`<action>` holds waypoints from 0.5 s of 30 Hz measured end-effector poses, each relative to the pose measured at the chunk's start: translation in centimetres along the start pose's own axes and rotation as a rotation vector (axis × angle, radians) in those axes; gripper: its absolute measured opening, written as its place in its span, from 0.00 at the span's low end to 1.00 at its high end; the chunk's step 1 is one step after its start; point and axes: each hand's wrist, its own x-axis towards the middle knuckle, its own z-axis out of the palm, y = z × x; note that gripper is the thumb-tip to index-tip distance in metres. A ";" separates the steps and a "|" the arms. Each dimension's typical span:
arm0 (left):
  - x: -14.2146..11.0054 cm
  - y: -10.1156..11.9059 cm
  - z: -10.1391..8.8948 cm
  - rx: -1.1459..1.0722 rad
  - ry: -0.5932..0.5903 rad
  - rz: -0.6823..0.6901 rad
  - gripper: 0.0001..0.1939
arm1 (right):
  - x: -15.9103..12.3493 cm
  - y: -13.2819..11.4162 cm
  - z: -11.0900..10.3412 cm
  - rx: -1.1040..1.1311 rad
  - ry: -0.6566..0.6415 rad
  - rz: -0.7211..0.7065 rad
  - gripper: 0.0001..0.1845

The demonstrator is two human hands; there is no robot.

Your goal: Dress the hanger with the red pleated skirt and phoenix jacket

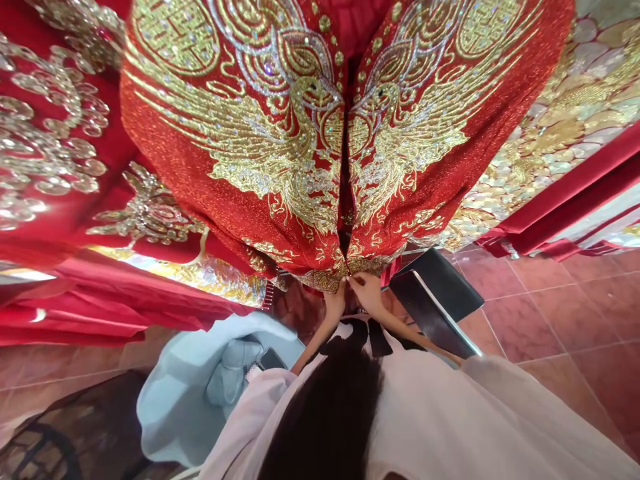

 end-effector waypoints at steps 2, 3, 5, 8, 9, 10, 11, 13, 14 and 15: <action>0.2 -0.1 0.1 -0.007 -0.039 -0.003 0.14 | -0.2 0.0 0.2 0.007 -0.031 -0.003 0.14; 0.4 -0.2 0.1 -0.012 -0.068 -0.013 0.16 | -0.3 -0.1 0.3 0.018 -0.059 0.008 0.16; 0.7 -0.3 0.2 -0.022 -0.125 -0.029 0.19 | -0.3 -0.1 0.5 0.049 -0.110 0.037 0.19; 1.4 -0.4 0.4 -0.020 -0.159 -0.014 0.21 | -0.2 -0.2 1.0 0.099 -0.121 0.073 0.19; 1.7 -0.5 0.5 -0.012 -0.154 0.004 0.21 | -0.1 -0.3 1.2 0.114 -0.109 0.084 0.18; 1.9 -0.6 0.5 -0.001 -0.143 0.026 0.20 | -0.1 -0.4 1.4 0.128 -0.092 0.095 0.17; 2.0 -0.7 0.4 0.015 -0.131 0.050 0.19 | 0.0 -0.5 1.7 0.140 -0.074 0.105 0.15; 2.3 -0.9 0.2 0.056 -0.105 0.099 0.17 | 0.0 -0.8 2.3 0.160 -0.037 0.120 0.12; 2.4 -1.0 0.1 0.081 -0.097 0.120 0.16 | 0.0 -1.1 2.6 0.168 -0.021 0.125 0.11; 2.5 -1.1 0.0 0.107 -0.092 0.137 0.16 | -0.1 -1.4 3.0 0.176 -0.008 0.131 0.11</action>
